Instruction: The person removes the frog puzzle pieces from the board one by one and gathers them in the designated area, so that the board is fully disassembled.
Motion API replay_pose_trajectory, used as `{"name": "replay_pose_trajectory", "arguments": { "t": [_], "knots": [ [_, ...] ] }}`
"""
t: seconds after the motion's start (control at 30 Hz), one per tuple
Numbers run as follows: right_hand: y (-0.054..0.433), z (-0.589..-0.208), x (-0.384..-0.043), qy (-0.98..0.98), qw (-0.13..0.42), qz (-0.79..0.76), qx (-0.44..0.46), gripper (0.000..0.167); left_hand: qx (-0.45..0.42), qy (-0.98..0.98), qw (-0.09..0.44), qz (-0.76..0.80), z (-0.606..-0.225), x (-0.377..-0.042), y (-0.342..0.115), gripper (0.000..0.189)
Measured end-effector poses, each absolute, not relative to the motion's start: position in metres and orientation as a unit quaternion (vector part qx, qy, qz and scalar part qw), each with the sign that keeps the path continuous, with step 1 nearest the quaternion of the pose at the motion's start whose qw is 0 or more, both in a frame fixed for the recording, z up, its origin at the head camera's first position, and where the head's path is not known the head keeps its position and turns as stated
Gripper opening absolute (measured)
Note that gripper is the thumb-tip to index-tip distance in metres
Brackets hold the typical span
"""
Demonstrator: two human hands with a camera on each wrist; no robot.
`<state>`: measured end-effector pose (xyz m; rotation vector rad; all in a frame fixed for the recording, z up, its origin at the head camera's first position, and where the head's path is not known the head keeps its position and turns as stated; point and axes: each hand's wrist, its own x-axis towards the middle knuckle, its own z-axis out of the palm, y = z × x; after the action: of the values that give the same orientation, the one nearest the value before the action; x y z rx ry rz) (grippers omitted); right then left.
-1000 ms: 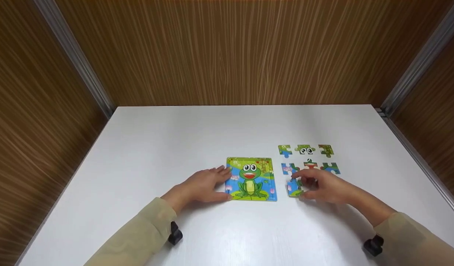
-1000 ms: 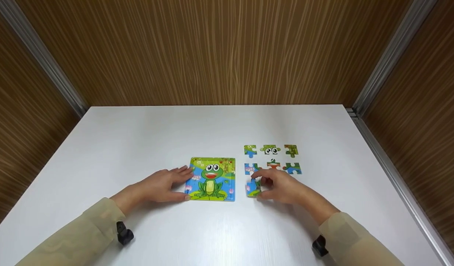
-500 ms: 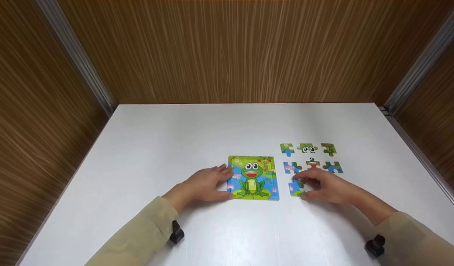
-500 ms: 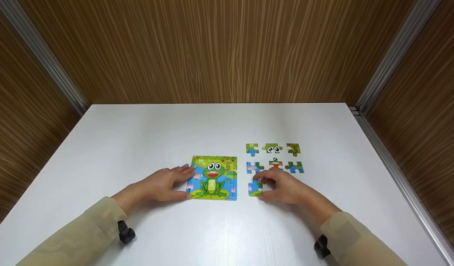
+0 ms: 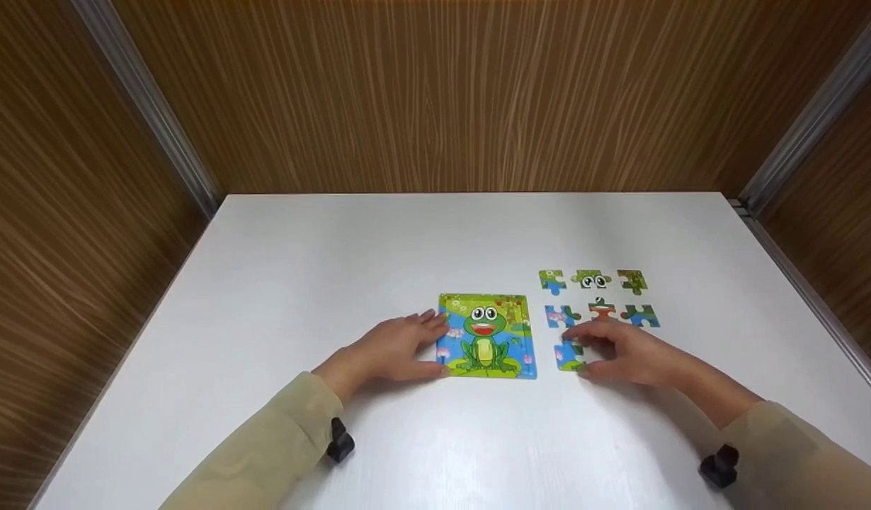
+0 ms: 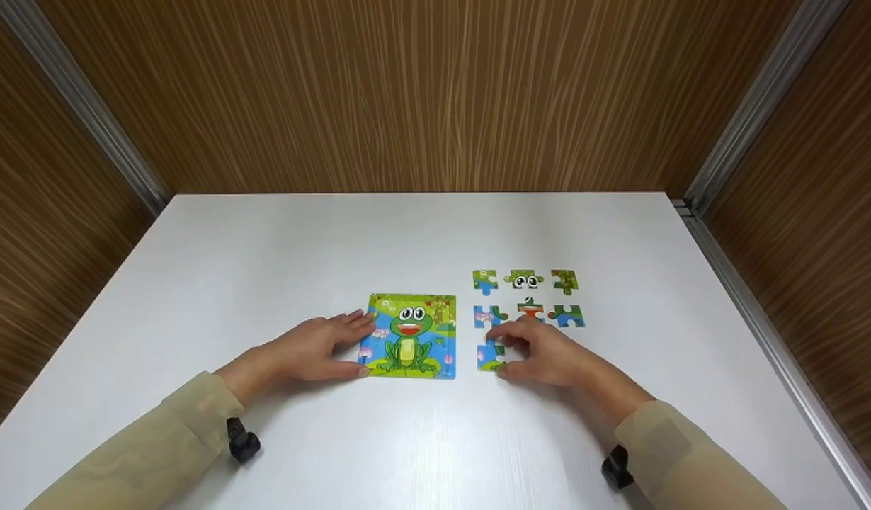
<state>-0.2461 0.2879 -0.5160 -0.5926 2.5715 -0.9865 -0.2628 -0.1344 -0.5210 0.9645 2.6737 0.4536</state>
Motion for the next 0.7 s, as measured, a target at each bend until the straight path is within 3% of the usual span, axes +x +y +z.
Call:
{"name": "replay_pose_trajectory", "arguments": {
  "t": [0.4,0.7],
  "knots": [
    [0.2884,-0.5129,-0.2450,0.889,0.160,-0.371,-0.213,0.057,0.345,0.916,0.125,0.162,-0.5184,-0.2631,-0.1353,0.081],
    [0.2832,-0.5066,-0.2478,0.894,0.128,-0.359,-0.235,0.045,0.342,0.916,0.130,0.165,-0.5187,-0.2629,-0.1349,0.081]
  ]
}}
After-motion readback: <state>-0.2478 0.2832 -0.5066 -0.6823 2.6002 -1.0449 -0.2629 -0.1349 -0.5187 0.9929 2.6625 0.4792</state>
